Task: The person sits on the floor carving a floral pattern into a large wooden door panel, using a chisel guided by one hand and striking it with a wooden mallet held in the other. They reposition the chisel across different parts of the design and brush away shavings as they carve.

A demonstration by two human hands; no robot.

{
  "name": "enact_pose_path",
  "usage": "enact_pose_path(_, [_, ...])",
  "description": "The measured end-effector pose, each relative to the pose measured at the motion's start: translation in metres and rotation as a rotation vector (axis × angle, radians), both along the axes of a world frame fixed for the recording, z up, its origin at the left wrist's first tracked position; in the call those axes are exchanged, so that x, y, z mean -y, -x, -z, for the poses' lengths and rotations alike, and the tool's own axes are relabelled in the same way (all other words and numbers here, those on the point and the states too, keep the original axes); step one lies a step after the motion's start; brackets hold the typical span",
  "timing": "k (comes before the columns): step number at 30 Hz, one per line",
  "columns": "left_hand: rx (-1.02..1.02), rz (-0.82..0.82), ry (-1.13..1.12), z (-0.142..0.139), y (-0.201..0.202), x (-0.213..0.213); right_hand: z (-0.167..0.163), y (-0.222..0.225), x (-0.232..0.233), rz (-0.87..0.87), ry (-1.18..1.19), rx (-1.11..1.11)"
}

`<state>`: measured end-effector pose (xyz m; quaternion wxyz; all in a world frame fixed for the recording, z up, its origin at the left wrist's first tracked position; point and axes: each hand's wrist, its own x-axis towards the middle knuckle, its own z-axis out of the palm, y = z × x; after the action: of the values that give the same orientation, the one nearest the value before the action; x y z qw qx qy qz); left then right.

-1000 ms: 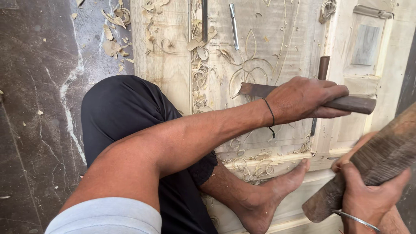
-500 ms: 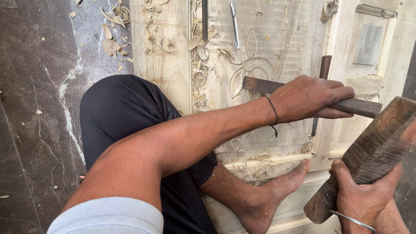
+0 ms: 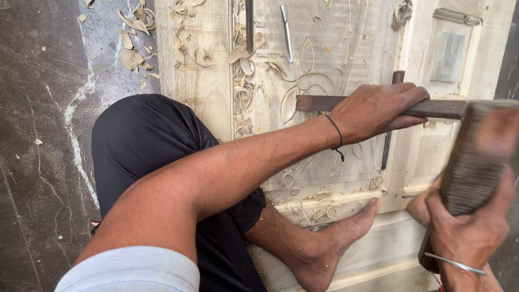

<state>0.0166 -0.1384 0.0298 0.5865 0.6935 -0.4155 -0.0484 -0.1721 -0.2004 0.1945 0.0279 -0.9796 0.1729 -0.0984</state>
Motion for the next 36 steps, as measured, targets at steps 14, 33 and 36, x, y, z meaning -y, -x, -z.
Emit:
enact_pose_path(14, [-0.002,0.064,-0.049,0.0,0.003,-0.009,0.025,0.026,0.026,0.283,-0.467,0.161])
enact_pose_path(33, [-0.103,-0.425,0.155,0.017,-0.121,-0.088,0.096,0.007,-0.024,0.313,-0.591,-0.287])
enact_pose_path(36, [-0.539,-0.504,0.097,0.037,-0.139,-0.116,0.104,0.0,-0.025,0.225,-0.62,-0.342])
